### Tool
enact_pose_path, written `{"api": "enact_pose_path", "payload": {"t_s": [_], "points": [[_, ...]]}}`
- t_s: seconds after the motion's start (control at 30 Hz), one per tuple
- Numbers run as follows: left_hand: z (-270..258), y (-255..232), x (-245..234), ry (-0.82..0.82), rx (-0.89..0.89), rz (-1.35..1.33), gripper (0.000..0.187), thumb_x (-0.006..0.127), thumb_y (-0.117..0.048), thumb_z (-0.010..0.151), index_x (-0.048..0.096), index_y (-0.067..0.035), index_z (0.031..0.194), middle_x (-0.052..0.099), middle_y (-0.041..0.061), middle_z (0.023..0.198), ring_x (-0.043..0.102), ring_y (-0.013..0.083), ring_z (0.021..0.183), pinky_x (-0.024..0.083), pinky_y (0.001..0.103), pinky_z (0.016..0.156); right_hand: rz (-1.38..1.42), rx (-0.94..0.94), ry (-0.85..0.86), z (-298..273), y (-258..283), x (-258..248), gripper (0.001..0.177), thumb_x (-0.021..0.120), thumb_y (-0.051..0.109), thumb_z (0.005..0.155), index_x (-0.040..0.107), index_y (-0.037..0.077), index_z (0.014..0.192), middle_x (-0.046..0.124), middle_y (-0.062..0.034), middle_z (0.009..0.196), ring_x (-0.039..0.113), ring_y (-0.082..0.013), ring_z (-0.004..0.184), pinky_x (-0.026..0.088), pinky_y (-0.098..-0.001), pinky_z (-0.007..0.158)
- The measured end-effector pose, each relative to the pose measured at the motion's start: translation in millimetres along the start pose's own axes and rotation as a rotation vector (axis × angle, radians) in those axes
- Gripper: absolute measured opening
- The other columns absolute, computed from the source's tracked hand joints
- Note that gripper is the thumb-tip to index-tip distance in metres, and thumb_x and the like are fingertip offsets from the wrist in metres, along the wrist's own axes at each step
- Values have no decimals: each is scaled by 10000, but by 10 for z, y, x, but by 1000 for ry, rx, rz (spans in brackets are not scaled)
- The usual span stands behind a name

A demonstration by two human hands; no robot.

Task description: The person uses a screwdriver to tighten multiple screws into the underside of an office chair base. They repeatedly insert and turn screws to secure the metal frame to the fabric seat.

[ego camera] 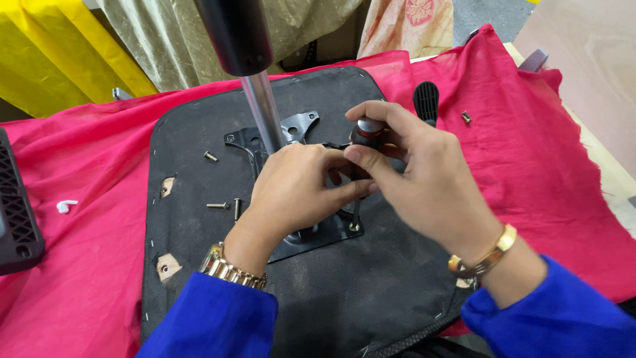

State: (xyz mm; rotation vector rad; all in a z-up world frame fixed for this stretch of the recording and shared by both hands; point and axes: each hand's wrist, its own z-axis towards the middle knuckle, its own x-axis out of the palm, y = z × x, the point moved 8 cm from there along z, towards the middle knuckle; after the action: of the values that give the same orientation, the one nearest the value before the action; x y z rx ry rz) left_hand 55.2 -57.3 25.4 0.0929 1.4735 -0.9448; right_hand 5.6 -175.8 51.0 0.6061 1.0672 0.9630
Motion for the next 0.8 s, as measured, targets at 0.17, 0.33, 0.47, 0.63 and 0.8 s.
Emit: {"api": "enact_pose_path", "payload": {"t_s": [0.17,0.33,0.47,0.63,0.8], "points": [[19,-6,13,48,-45,-10,418,748,-608,720,824,-223,864,748,30,681,740,223,669,553,398,640,303,38,270,44,-98,-55,463,632,2,947,545,47,1399,689,-60,1265,661,-141,1235,563,-285,1052],[8,-23,0,-13,-4,18,383,748,-577,751,834,-221,866,741,66,684,735,256,662,560,407,649,221,5,69,-5,-116,-12,422,656,-28,951,572,22,1361,706,-65,1227,699,-148,1180,595,-286,1032],[10,-9,34,-27,56,27,361,743,-531,778,824,-184,836,749,78,702,737,280,663,570,404,654,-41,-14,-207,-119,13,-28,402,744,-1,906,626,10,1290,748,-61,1129,748,-142,1067,615,-281,924],[-16,-15,8,-63,159,24,332,745,-474,794,821,-153,831,762,69,749,737,290,685,568,412,662,-276,25,-341,-231,143,26,417,799,45,866,656,25,1258,760,-57,1067,767,-134,941,608,-279,823],[-17,23,14,-11,116,-55,405,754,-566,758,823,-176,845,755,46,696,735,256,653,557,410,633,286,25,153,41,13,42,450,702,50,906,579,70,1339,711,-45,1209,692,-128,1146,592,-278,970]]}}
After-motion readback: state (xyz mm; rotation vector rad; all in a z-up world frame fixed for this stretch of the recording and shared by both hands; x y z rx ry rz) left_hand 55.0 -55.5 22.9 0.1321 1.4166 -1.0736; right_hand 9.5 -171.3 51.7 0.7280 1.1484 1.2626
